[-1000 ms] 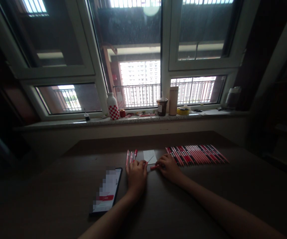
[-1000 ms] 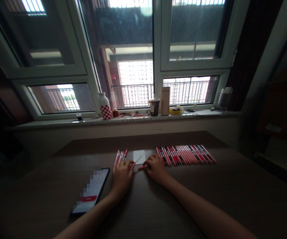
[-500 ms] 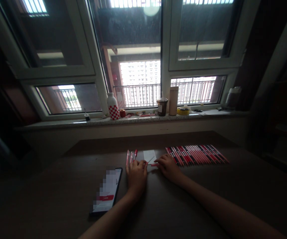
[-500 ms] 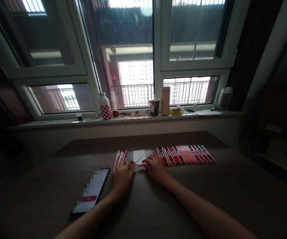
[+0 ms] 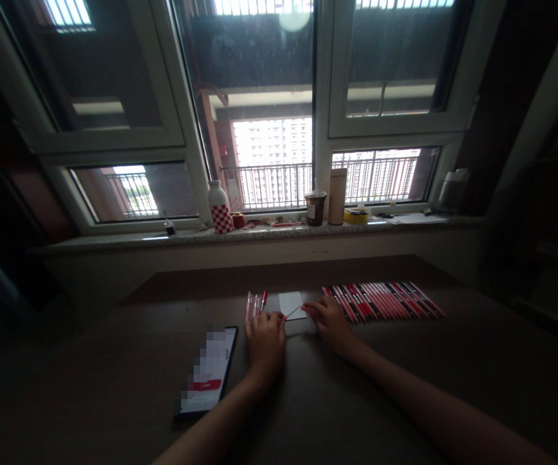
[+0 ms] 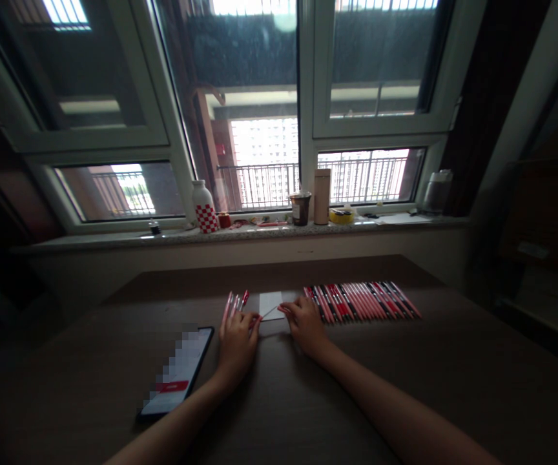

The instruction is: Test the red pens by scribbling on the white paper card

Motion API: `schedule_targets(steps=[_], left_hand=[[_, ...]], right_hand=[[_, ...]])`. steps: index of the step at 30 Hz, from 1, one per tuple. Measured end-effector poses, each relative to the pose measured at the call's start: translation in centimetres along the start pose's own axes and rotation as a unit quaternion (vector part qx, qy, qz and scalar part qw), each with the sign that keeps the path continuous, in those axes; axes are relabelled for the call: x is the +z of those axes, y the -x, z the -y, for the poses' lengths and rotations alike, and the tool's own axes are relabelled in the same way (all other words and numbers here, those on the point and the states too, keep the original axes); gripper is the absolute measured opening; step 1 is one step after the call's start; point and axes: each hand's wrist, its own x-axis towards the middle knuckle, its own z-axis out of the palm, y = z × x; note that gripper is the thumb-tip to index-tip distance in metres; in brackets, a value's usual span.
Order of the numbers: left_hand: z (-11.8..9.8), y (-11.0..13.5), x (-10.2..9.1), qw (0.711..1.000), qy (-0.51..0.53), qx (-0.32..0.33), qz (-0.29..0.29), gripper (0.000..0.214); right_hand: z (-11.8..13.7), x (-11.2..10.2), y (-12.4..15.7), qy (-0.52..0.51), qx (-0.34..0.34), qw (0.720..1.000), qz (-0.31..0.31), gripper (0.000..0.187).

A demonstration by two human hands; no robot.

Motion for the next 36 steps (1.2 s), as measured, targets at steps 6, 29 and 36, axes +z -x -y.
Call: schedule_targets(steps=[6, 29, 36], left_hand=[[-0.04, 0.11, -0.08, 1.0, 0.004, 0.005, -0.002, 0.025], [0.1, 0.05, 0.08, 1.0, 0.014, 0.004, -0.005, 0.026], [0.15, 0.04, 0.16, 1.0, 0.017, 0.001, -0.003, 0.026]], right_hand=[[-0.01, 0.04, -0.05, 0.014, 0.003, 1.0, 0.012, 0.029], [0.08, -0.02, 0.08, 0.032, 0.006, 0.998, 0.055, 0.033], [0.02, -0.04, 0.19, 0.024, -0.005, 0.998, 0.058, 0.037]])
